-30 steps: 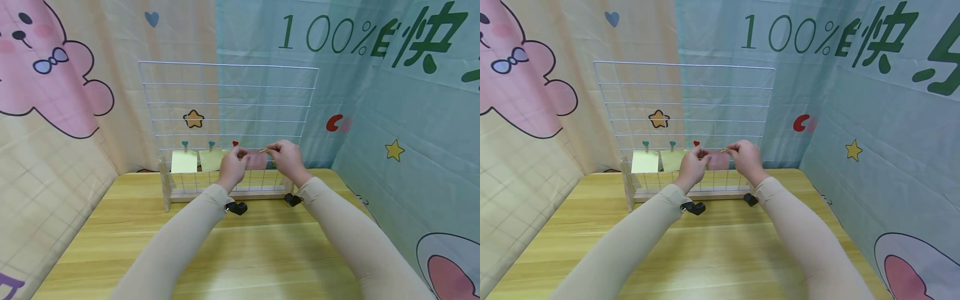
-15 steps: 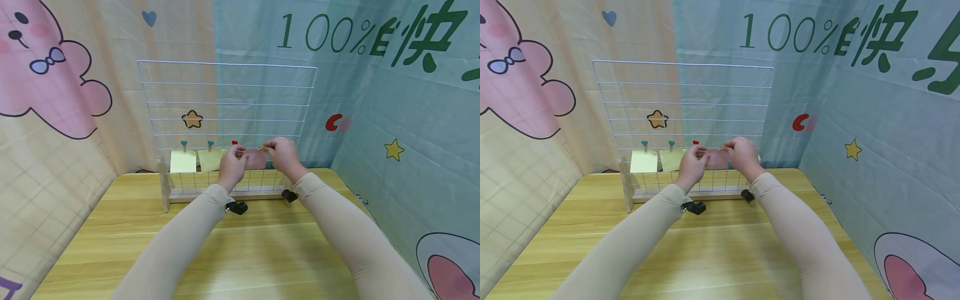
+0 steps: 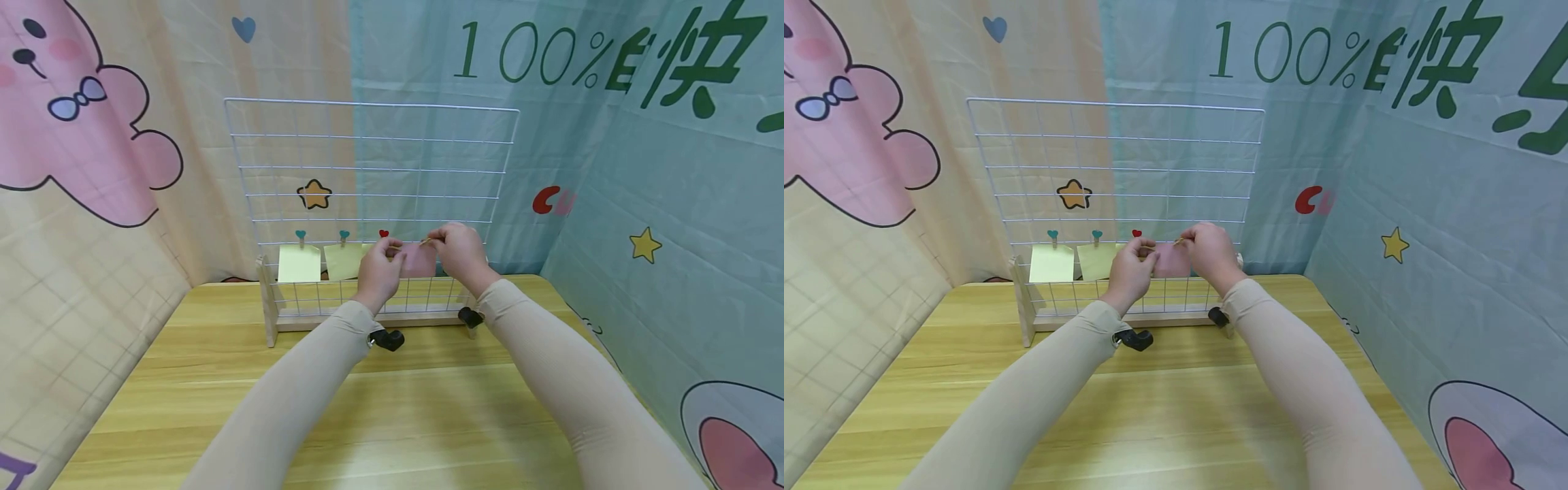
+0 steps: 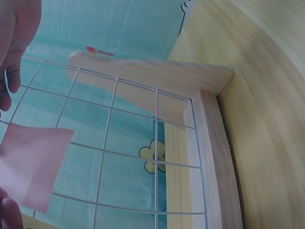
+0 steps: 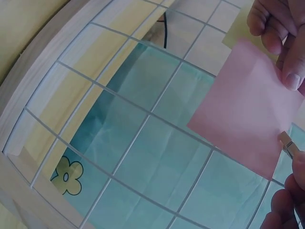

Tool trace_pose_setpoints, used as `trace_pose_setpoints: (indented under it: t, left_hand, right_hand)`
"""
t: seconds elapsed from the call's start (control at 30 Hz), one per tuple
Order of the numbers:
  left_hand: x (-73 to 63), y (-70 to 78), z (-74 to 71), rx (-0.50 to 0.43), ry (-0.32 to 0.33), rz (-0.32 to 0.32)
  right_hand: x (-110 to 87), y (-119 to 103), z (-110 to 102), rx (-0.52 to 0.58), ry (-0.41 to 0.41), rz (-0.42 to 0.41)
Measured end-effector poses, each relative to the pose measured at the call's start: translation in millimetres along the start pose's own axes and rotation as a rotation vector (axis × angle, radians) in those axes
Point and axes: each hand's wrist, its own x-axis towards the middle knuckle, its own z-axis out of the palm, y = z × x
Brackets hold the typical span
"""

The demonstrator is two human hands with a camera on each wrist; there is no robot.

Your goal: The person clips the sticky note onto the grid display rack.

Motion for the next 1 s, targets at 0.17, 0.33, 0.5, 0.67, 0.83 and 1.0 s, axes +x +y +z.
trace_pose_setpoints:
  t: [0.17, 0.33, 0.5, 0.67, 0.83, 1.0]
  left_hand:
    - [0.3, -1.2, 0.7, 0.003, 0.000, 0.002]
    - [0.4, -0.8, 0.9, 0.026, 0.005, 0.000]
    - [-0.5, -0.6, 0.4, 0.034, 0.011, -0.001]
    - [0.1, -1.9, 1.7, 0.038, 0.023, -0.002]
    - [0.5, -3.1, 3.0, 0.037, 0.034, 0.001]
    - [0.1, -3.4, 3.1, 0.033, 0.030, -0.001]
  right_hand:
    - [2.3, 0.4, 0.9, -0.011, -0.006, -0.004]
    - [3.5, 0.7, 1.6, -0.021, -0.015, -0.004]
    - [3.0, -2.1, 0.6, -0.046, -0.018, -0.006]
    - [3.0, -3.2, 1.3, -0.049, -0.006, -0.017]
    - [3.3, -2.7, 2.4, -0.053, -0.004, -0.017]
    - [2.9, -2.7, 2.3, -0.053, -0.001, -0.022]
